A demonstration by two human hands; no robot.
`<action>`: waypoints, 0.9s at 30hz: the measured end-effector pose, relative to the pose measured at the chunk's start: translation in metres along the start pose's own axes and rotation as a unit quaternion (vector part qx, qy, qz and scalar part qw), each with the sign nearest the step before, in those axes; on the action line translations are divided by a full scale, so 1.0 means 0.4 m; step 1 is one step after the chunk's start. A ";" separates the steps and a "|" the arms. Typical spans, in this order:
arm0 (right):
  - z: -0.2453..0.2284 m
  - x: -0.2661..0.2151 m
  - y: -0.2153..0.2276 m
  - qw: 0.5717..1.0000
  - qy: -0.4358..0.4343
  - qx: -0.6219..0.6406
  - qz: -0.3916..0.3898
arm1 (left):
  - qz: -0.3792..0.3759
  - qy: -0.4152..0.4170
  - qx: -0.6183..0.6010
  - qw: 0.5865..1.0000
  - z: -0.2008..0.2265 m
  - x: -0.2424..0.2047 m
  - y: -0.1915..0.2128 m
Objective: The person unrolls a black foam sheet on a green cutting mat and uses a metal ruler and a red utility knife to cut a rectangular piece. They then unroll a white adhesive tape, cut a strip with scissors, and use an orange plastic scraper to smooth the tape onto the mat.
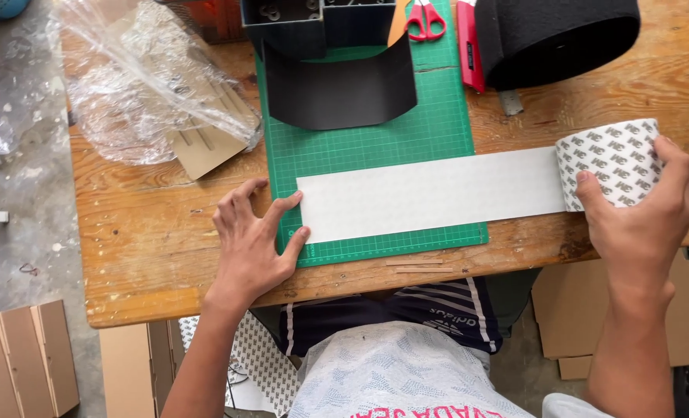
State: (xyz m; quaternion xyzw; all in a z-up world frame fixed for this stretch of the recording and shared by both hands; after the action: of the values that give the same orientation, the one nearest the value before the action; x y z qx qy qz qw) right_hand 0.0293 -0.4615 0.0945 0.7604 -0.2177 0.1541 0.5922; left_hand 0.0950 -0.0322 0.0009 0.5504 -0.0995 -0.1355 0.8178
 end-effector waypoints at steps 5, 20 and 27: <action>0.003 -0.008 -0.003 1.000 0.018 -0.024 0.003 | 0.001 -0.002 -0.009 1.000 0.001 -0.002 0.002; 0.006 -0.006 -0.005 0.999 -0.023 0.022 -0.007 | 0.016 -0.019 -0.009 1.000 0.007 -0.006 0.006; 0.004 -0.002 -0.005 1.000 -0.007 0.007 -0.004 | 0.035 -0.033 -0.003 0.999 0.014 -0.009 0.019</action>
State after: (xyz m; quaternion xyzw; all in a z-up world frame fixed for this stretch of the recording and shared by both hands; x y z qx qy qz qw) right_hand 0.0295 -0.4625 0.0919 0.7664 -0.2178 0.1485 0.5858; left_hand 0.0908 -0.0332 0.0099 0.5392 -0.1451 -0.1251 0.8201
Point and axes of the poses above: each hand's wrist, its own x-axis towards the middle knuckle, its own y-axis out of the back of the hand, z = x × y, the point moved 10 cm from there along x, towards the middle knuckle
